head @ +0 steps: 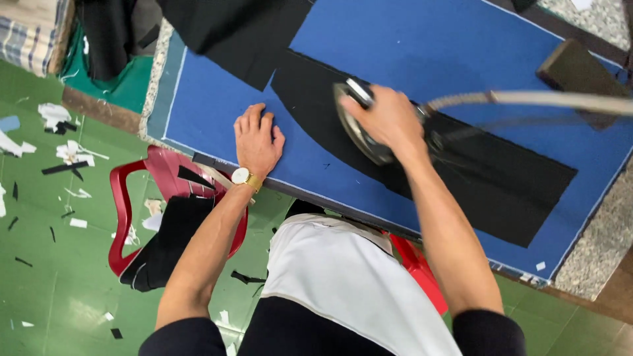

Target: The person irons a black fabric piece on a blue work surface. They then cut a white strip of material using scissors and place it on the black fabric, ironing it down to secure it.

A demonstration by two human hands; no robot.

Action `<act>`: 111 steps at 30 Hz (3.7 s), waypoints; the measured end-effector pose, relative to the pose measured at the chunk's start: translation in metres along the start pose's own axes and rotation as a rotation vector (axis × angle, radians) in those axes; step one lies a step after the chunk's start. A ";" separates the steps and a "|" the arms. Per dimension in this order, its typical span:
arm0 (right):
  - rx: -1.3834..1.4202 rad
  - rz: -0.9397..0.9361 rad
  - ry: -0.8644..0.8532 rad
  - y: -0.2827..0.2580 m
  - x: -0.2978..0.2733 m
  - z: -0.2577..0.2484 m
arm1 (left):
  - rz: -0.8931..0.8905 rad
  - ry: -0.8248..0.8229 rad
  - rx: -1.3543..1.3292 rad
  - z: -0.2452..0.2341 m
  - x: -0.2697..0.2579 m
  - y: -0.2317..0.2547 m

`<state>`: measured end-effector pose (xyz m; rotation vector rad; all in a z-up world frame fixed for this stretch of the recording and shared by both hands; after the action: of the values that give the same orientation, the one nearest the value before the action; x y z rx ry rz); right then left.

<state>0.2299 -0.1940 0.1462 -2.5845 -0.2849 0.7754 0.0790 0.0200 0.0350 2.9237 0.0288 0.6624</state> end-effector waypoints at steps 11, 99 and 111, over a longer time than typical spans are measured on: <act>0.021 -0.133 0.014 -0.069 0.049 0.027 | -0.029 -0.014 -0.028 -0.004 0.001 -0.003; 0.226 0.547 0.188 0.512 -0.100 -0.187 | 0.171 -0.068 0.029 0.037 0.155 0.181; 0.083 0.560 0.079 0.508 -0.084 -0.196 | 1.112 0.149 0.029 0.021 0.335 0.438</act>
<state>0.3084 -0.7377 0.1040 -2.6262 0.5071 0.8376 0.3842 -0.3991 0.2225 2.6771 -1.6326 0.9640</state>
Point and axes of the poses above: each hand's wrist, its own x-axis towards the middle knuckle, its own z-axis out of the palm, y = z × x, the point moved 8 cm from there along x, towards the middle knuckle, and after that the axes turned 6 degrees about z, right-handed, at the moved point
